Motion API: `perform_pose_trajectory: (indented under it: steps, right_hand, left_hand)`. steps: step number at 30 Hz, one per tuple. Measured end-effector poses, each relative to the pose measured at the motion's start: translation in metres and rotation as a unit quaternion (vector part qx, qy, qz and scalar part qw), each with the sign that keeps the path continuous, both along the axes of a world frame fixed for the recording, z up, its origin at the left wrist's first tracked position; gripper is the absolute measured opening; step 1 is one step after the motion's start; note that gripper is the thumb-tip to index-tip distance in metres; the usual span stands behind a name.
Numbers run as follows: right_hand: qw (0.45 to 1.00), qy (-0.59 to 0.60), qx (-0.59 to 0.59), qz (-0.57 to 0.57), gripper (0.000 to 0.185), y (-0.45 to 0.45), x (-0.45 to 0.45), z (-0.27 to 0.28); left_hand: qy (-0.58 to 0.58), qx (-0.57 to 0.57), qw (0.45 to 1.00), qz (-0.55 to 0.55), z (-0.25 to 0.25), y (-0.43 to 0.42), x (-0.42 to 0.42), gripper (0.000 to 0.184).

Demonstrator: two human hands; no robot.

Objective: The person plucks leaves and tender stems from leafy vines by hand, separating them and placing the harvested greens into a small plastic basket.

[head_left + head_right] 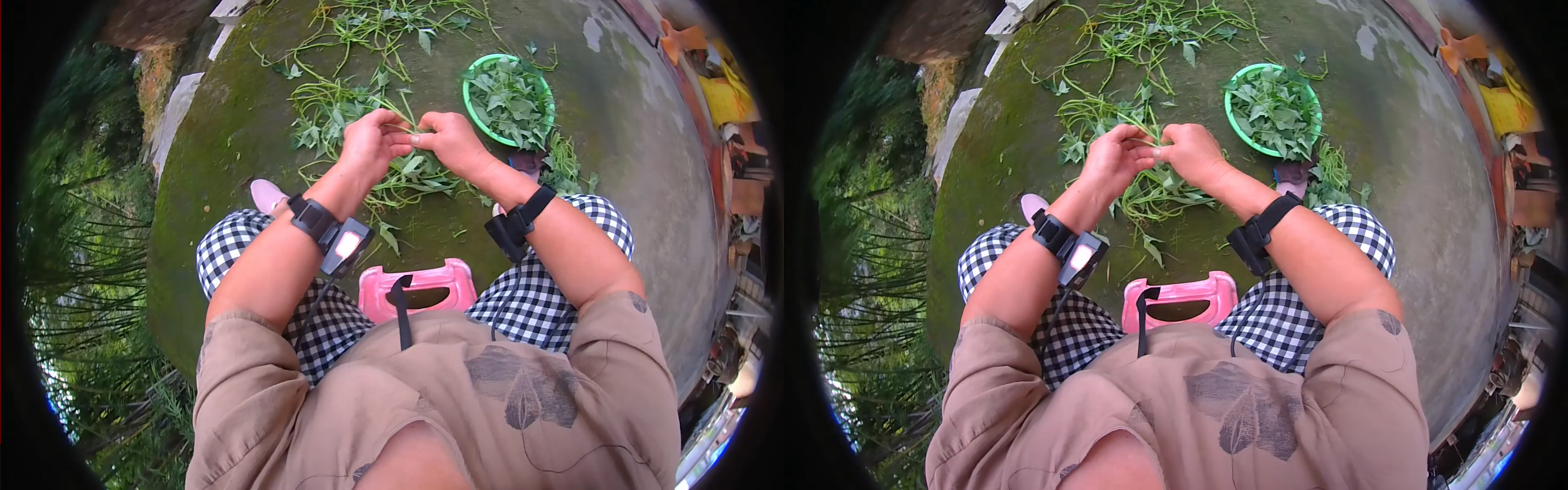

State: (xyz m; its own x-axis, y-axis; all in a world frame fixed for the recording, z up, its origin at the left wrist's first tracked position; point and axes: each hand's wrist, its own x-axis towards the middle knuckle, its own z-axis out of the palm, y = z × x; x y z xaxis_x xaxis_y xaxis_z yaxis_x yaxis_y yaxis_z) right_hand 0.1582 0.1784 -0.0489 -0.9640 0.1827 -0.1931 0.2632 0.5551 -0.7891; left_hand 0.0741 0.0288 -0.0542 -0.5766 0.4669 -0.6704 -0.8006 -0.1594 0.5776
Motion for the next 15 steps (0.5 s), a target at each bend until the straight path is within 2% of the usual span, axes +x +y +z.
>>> perform_pose_trajectory:
  steps: [2,6,7,8,9,10,11,12,13,15]
  right_hand:
    - [0.999,0.024,0.024,-0.010,0.030,0.009,0.003,-0.008]
    - [0.993,0.011,-0.005,-0.116,0.022,0.055,0.012,0.004]
    - [0.989,0.039,0.042,-0.139,0.023,0.078,0.013,-0.006]
    - [0.983,0.018,0.062,-0.172,0.022,0.095,0.017,0.001]
    - [0.973,0.008,0.066,-0.219,0.024,0.119,0.019,-0.013]
    - [0.962,-0.001,0.114,-0.248,0.025,0.137,0.024,-0.017]
    - [0.956,0.004,0.141,-0.259,0.028,0.159,0.028,-0.032]
    - [0.954,-0.022,0.125,-0.272,0.033,0.177,0.029,-0.040]
    - [0.946,-0.067,0.202,-0.247,0.039,0.200,0.028,-0.060]
    - [0.869,-0.177,0.366,-0.283,0.043,0.181,0.029,-0.061]
  left_hand:
    - [0.037,-0.066,0.997,-0.007,0.004,-0.002,-0.006,0.020]
    - [0.115,-0.168,0.979,-0.004,0.008,-0.023,-0.038,0.017]
    - [0.155,-0.187,0.970,-0.018,0.017,-0.031,-0.048,0.015]
    - [0.204,-0.216,0.954,-0.043,0.028,-0.042,-0.059,0.017]
    - [0.265,-0.257,0.926,-0.080,0.036,-0.056,-0.070,0.029]
    - [0.346,-0.334,0.867,-0.132,0.043,-0.069,-0.079,0.046]
    - [0.435,-0.429,0.775,-0.161,0.045,-0.083,-0.090,0.060]
    - [0.579,-0.520,0.598,-0.189,0.029,-0.110,-0.114,0.069]
    - [0.551,-0.575,0.572,-0.195,0.049,-0.121,-0.111,0.063]
    - [0.529,-0.614,0.555,-0.190,0.034,-0.171,-0.138,0.056]
